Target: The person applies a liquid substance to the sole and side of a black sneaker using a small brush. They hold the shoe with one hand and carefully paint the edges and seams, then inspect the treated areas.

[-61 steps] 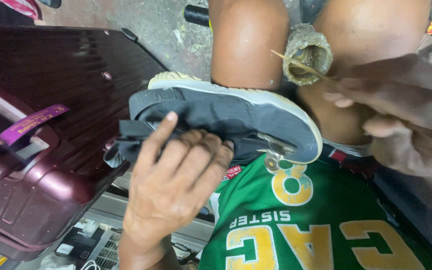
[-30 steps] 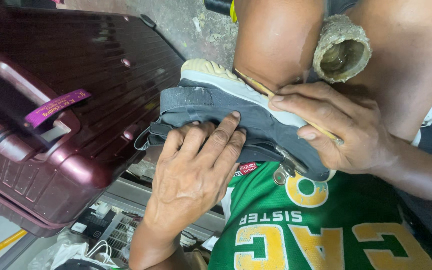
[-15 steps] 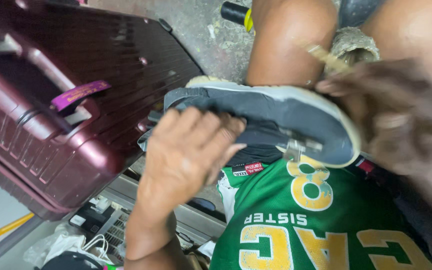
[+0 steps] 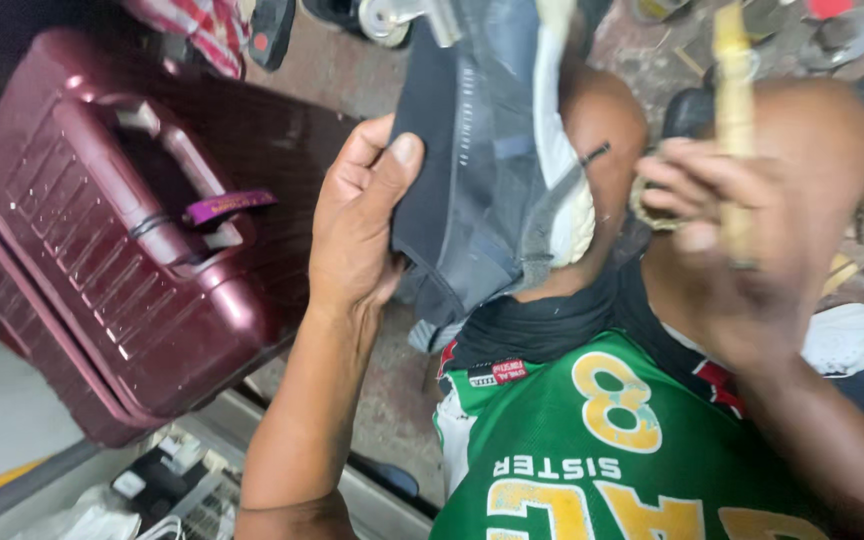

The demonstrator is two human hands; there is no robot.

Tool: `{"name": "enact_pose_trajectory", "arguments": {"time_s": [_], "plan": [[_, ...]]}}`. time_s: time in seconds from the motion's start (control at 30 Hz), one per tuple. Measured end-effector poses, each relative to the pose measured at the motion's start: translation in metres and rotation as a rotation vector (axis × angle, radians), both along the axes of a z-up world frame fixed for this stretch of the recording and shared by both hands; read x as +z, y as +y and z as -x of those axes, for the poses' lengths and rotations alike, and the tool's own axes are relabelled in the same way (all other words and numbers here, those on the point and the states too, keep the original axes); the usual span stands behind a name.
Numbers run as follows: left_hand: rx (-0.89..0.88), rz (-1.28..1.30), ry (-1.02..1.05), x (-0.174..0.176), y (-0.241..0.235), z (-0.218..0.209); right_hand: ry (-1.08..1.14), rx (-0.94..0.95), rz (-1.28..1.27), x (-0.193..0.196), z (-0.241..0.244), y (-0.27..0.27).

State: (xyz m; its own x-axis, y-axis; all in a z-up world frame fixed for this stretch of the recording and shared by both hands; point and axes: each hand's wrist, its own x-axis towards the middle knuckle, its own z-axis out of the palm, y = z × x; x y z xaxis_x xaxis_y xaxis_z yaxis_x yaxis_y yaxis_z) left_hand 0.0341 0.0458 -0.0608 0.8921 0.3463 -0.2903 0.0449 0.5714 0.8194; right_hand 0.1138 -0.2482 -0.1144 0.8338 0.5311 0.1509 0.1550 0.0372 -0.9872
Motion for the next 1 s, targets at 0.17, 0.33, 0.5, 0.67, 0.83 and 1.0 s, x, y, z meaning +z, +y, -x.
{"name": "enact_pose_trajectory", "arguments": {"time_s": [0.17, 0.33, 0.5, 0.67, 0.83, 1.0], "plan": [[0.055, 0.18, -0.015, 0.005, -0.005, -0.01, -0.048, 0.084, -0.196, 0.012, 0.006, 0.03], [0.048, 0.314, -0.065, 0.005, -0.009, -0.023, -0.643, -0.054, 0.163, 0.029, -0.017, 0.035], [0.073, 0.031, -0.043, 0.003, -0.001, -0.026, -0.606, -0.05, 0.176, 0.031, -0.027, 0.036], [-0.05, -0.539, 0.087, 0.013, 0.014, -0.013, 0.039, 0.136, -0.198, 0.027, -0.028, 0.045], [-0.148, -0.509, 0.101, 0.036, 0.021, 0.006, 0.321, 0.181, -0.245, 0.03, -0.028, 0.05], [-0.193, -1.181, 0.12, 0.069, 0.014, 0.029, 0.431, 0.226, -0.243, 0.035, -0.032, 0.05]]}}
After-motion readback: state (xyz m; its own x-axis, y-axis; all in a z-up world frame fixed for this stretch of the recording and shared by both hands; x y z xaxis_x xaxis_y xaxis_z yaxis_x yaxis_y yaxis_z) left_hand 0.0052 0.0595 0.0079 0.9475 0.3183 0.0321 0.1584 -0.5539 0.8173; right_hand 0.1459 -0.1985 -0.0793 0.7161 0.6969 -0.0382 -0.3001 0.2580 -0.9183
